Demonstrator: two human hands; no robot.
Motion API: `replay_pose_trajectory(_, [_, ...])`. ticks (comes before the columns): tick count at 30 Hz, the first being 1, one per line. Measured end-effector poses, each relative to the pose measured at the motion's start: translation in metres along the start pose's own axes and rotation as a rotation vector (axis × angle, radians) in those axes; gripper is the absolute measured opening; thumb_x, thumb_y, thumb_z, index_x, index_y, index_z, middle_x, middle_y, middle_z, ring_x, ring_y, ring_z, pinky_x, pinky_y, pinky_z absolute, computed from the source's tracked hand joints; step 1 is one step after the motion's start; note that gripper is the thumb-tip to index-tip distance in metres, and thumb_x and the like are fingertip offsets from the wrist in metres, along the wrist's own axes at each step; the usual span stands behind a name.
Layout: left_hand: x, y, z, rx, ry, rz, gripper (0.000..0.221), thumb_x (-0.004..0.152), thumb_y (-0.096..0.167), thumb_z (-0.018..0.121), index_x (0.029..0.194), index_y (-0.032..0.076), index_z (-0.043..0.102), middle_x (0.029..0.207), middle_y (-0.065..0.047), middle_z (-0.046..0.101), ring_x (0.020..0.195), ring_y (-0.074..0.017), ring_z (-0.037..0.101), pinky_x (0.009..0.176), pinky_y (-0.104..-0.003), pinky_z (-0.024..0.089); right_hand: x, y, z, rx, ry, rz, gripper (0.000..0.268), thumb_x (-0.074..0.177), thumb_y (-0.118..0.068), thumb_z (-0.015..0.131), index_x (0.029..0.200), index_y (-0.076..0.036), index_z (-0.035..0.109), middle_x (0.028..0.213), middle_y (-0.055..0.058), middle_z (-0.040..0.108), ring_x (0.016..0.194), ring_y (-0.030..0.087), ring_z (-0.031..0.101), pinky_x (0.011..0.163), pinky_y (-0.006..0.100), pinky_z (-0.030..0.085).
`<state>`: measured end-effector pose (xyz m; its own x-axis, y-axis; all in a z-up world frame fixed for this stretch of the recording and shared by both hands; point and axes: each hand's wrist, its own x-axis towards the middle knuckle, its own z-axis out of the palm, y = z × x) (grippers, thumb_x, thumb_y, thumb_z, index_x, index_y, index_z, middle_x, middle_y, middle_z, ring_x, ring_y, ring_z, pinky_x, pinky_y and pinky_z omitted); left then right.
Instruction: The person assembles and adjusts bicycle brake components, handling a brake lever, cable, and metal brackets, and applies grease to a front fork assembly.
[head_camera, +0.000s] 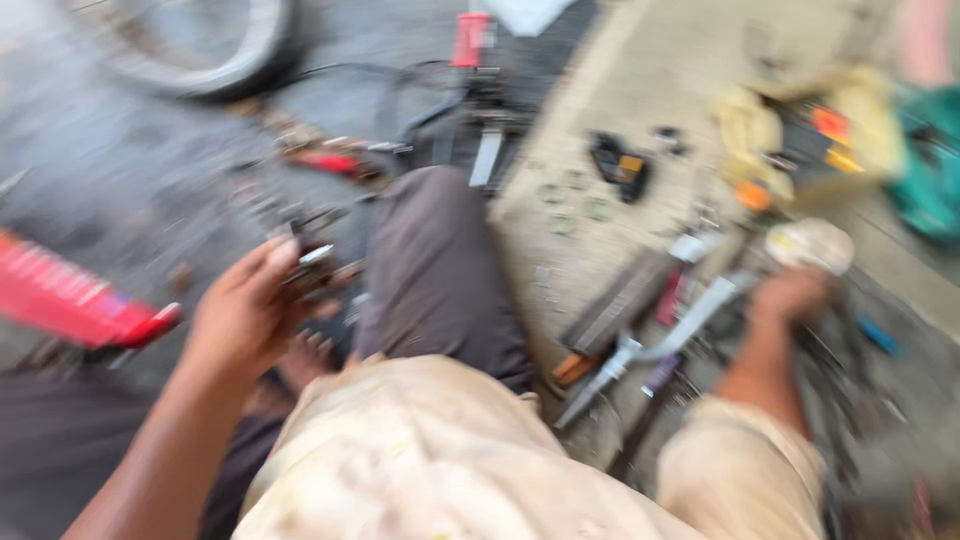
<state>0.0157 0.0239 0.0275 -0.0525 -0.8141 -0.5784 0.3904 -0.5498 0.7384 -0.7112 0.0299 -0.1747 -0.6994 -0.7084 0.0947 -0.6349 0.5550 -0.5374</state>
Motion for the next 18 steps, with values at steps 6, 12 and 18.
replay_pose_trajectory(6, [0.013, -0.002, 0.019, -0.074, -0.106, 0.05, 0.031, 0.102, 0.026, 0.054, 0.121, 0.001, 0.059, 0.104, -0.01, 0.068, 0.097, -0.0258, 0.073, 0.069, -0.037, 0.062, -0.032, -0.139, -0.037, 0.709, -0.098, -0.081, 0.027, 0.105, 0.002, 0.058, 0.132, -0.005, 0.057, 0.106, 0.016, 0.068, 0.09, 0.025, 0.07, 0.077, 0.037, 0.063])
replay_pose_trajectory(12, [0.018, -0.002, 0.029, 0.055, -0.198, 0.196, 0.023, 0.105, 0.021, 0.054, 0.113, 0.0, 0.058, 0.104, -0.012, 0.067, 0.101, -0.0212, 0.071, 0.077, -0.037, 0.064, -0.21, -0.333, -0.036, 0.878, -0.521, -0.331, 0.017, 0.113, -0.012, 0.05, 0.123, 0.001, 0.057, 0.095, 0.015, 0.072, 0.084, 0.02, 0.077, 0.075, 0.033, 0.064])
replay_pose_trajectory(18, [0.009, -0.001, 0.022, 0.098, -0.165, 0.264, 0.019, 0.105, 0.017, 0.053, 0.109, 0.0, 0.058, 0.102, -0.01, 0.069, 0.097, -0.019, 0.073, 0.075, -0.034, 0.065, -0.314, -0.447, -0.041, 0.553, -0.343, -1.148, 0.011, 0.103, -0.004, 0.068, 0.114, -0.001, 0.065, 0.094, 0.008, 0.076, 0.084, 0.02, 0.078, 0.071, 0.033, 0.061])
